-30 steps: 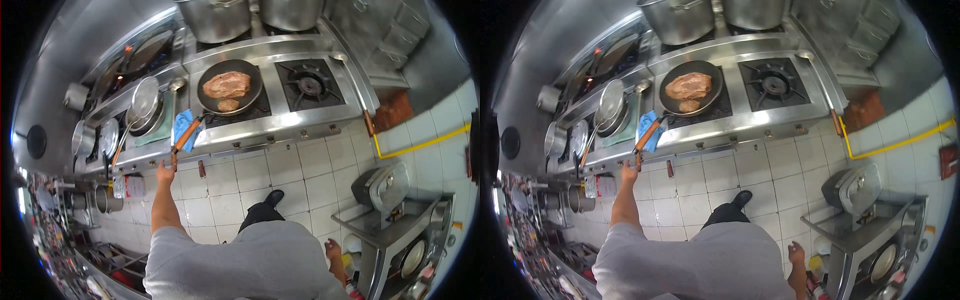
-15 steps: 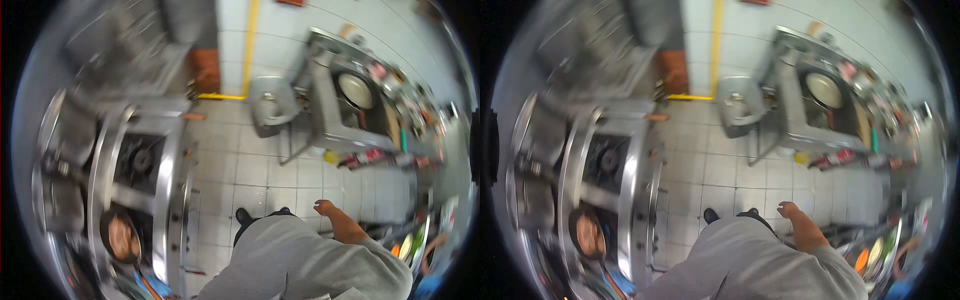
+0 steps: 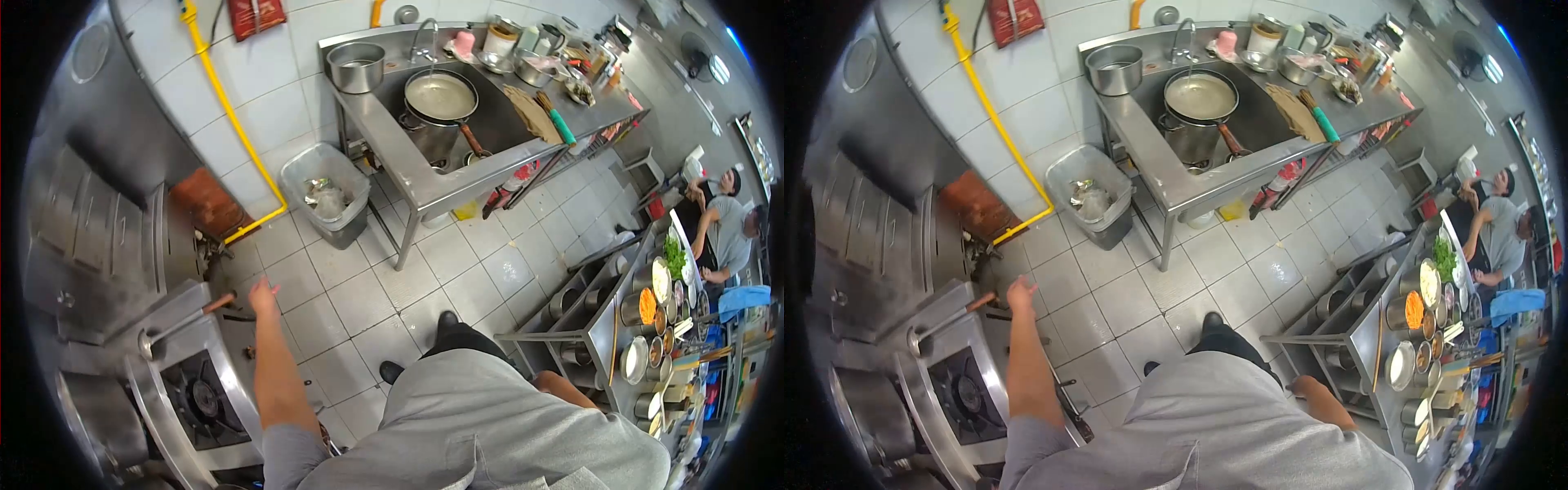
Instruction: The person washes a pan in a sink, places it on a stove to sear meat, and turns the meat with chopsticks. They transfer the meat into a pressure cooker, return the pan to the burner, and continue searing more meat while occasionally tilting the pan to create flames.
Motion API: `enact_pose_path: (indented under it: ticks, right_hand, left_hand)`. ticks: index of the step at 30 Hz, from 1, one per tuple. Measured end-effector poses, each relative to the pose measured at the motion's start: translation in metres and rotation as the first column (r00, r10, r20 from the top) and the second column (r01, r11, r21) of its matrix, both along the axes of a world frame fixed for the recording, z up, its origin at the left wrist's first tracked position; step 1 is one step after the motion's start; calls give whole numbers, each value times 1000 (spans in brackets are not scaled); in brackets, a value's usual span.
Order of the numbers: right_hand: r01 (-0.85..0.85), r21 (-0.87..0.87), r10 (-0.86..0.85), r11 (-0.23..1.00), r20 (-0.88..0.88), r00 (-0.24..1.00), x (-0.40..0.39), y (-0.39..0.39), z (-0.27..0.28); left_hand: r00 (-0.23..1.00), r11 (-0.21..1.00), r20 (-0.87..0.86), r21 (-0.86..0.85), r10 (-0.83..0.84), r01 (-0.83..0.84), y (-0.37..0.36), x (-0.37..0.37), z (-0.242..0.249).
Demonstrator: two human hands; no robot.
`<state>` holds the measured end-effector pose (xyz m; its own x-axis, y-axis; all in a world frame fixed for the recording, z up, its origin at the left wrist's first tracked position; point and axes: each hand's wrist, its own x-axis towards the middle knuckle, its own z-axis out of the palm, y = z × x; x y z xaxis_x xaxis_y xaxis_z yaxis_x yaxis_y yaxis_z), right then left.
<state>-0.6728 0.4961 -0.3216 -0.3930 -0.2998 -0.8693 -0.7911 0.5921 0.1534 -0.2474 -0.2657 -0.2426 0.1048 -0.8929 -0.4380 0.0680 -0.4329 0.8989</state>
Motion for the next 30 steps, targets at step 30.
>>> enact_pose_path:
  ticks: [30]
  right_hand:
    - [647, 713, -142, 271, 694, -705, -407, -666, 203]
  left_hand:
    - [321, 473, -770, 29, -551, 881, -11, -744, 102]
